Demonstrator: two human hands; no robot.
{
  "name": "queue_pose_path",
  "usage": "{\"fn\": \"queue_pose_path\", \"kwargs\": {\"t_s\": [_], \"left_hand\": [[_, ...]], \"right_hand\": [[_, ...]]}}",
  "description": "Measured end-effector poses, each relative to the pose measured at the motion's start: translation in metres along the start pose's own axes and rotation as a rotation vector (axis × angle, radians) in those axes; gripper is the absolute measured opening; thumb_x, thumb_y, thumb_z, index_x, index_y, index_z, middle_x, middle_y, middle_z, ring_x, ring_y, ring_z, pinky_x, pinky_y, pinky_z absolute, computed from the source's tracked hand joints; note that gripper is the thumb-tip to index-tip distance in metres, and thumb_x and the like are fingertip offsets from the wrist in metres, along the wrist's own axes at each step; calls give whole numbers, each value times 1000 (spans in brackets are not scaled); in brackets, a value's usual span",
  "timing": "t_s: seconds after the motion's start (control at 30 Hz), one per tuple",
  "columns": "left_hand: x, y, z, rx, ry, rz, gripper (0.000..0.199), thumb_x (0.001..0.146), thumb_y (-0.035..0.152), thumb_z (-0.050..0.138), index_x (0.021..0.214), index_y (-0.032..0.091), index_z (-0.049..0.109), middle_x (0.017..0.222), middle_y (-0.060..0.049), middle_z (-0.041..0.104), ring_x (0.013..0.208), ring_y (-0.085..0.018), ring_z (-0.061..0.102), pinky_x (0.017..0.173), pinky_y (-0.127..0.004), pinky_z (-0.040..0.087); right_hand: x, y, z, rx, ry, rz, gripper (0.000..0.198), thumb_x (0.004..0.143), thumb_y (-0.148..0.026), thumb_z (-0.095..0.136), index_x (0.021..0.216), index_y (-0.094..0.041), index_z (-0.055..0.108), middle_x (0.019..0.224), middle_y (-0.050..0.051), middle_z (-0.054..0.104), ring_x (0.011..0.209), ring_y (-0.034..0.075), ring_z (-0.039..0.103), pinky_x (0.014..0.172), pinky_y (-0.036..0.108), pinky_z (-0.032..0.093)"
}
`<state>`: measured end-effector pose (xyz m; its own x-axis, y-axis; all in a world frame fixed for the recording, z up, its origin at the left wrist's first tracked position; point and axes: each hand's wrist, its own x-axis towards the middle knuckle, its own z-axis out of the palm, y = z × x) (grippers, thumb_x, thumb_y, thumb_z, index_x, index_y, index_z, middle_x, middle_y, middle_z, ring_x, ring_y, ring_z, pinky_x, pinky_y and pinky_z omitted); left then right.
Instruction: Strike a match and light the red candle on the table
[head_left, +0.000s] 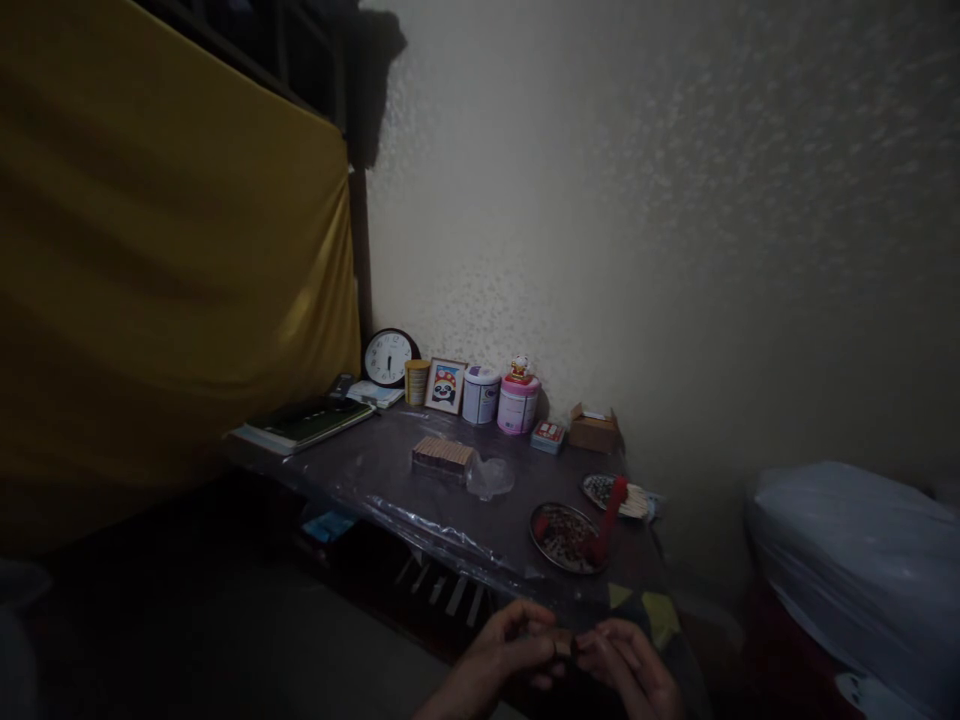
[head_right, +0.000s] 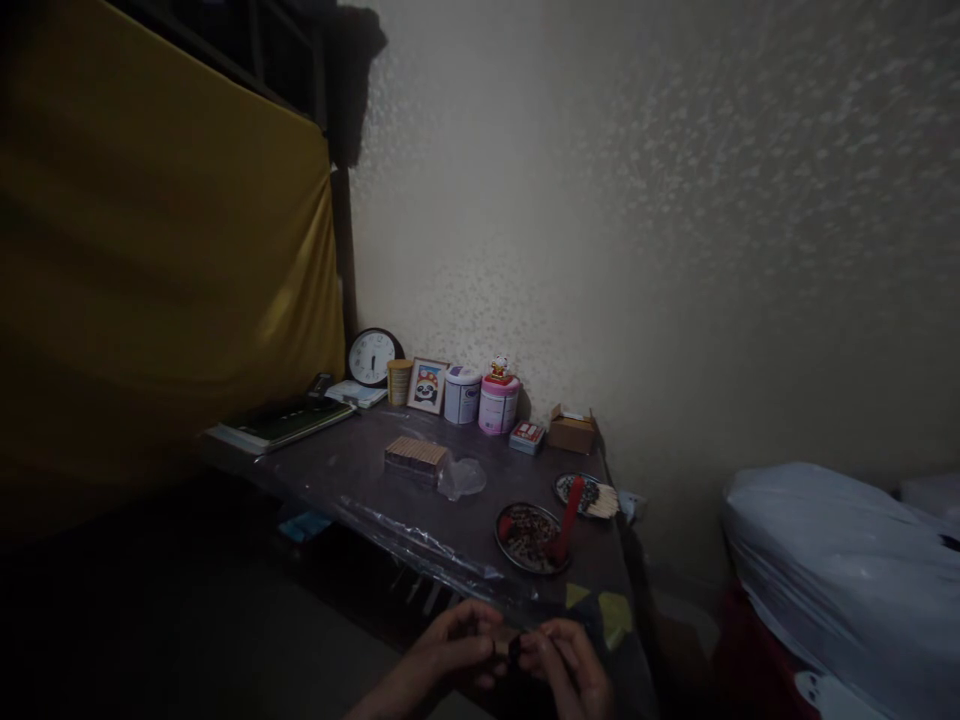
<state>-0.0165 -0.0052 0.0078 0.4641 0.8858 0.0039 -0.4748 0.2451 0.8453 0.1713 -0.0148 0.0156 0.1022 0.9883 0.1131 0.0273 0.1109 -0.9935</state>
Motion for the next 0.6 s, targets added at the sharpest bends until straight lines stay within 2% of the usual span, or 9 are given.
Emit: {"fn": "queue_pose_path", "kwargs": {"t_s": [0.6], "left_hand": [[-1,1,2,17,10,-6,38,66,32,74,96,14,60,85,-4,63,76,-16,63,68,-28,45]], "right_hand": [[-5,-12,4,-13,23,30,41,60,-60,71,73,-22,62,69,1,72,62,20,69,62,24,55]]}}
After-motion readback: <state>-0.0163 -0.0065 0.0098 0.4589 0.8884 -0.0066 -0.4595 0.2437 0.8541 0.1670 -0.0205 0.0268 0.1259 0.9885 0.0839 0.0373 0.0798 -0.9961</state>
